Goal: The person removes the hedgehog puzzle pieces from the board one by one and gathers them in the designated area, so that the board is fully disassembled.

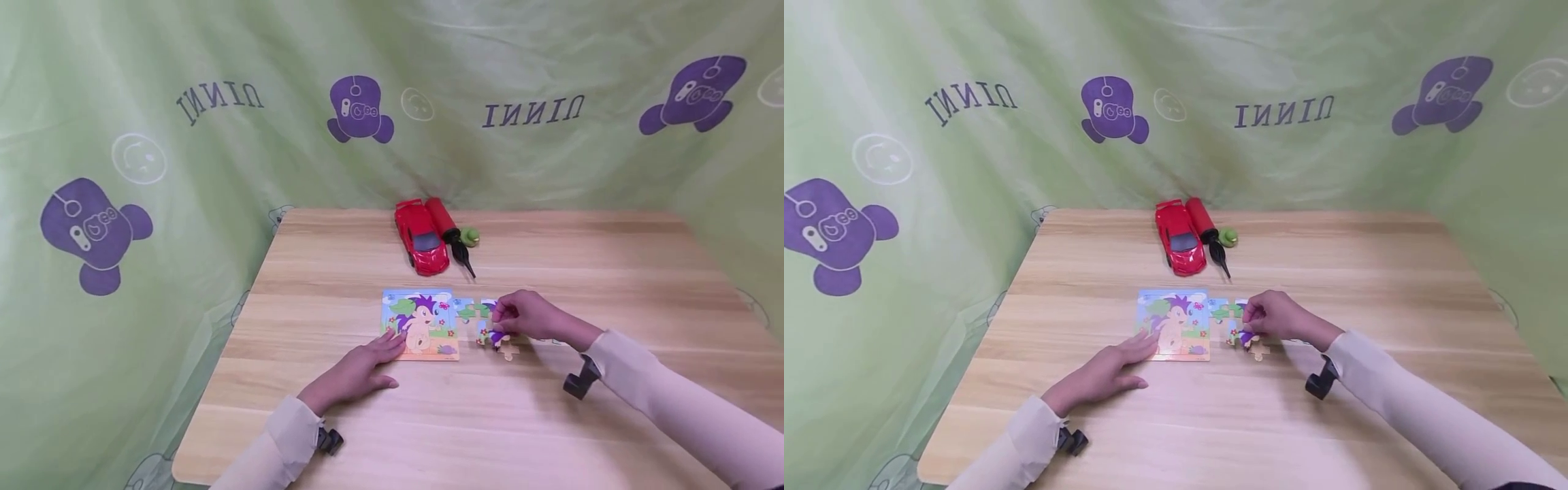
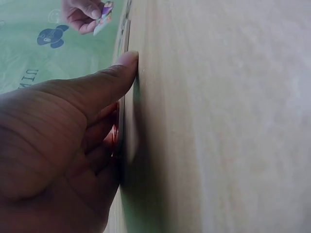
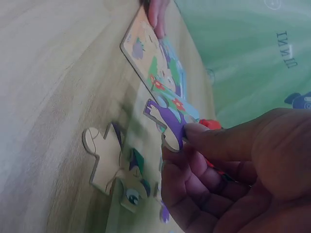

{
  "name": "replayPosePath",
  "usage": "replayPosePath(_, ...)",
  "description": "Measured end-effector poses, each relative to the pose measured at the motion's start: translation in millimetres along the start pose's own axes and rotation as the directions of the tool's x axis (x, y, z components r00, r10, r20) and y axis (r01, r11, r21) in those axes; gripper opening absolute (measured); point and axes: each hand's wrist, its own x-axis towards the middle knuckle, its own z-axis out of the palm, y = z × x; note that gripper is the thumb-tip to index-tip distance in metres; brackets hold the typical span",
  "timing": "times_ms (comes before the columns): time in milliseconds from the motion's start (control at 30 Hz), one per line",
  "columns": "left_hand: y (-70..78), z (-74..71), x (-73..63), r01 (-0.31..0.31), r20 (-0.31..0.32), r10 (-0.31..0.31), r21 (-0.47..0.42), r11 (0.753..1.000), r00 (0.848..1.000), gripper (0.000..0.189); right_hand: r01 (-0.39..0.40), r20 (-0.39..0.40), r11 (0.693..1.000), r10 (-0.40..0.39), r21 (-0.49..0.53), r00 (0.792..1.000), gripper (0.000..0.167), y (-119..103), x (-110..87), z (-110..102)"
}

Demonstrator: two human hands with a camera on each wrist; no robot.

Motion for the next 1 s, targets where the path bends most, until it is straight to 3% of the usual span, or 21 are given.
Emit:
replayPosePath(300, -2.1, -7.3, -3.3, -0.005, -0.007, 0.005, 0.032, 0.999, 1.0, 0.071, 0.023, -0.006, 0.995, -0.024, -0.097, 1.0, 0.007, -11.7, 27.0, 12.4)
replayPosePath(500, -2.1, -9.6, -5.5, -0.011, -0.009, 0.011, 0.012, 1.0, 1.0, 0.071, 0.02, -0.125, 0.972, -0.05, -0.233, 0.991, 0.008, -29.0, 25.5, 9.7)
replayPosePath(567, -1.9, -8.9, -7.8, 0.001, -0.01, -0.001, 0.008, 1.0, 1.0, 0.071, 0.061, -0.135, 0.967, -0.096, -0.248, 0.986, 0.009, -35.2, 26.0, 12.5)
replayPosePath(767, 0.1, -6.0, -8.5, 0.007, -0.021, -0.007, 0.014, 1.0, 1.0, 0.069, 0.236, -0.011, 0.918, -0.252, -0.319, 0.968, 0.018, -47.0, 33.5, 39.0)
replayPosePath(1000, 3.4, -2.1, -1.8, -0.011, -0.012, 0.012, 0.05, 0.999, 1.0, 0.069, 0.224, 0.081, 0.874, -0.21, -0.432, 0.974, 0.042, -54.5, 40.9, 59.4)
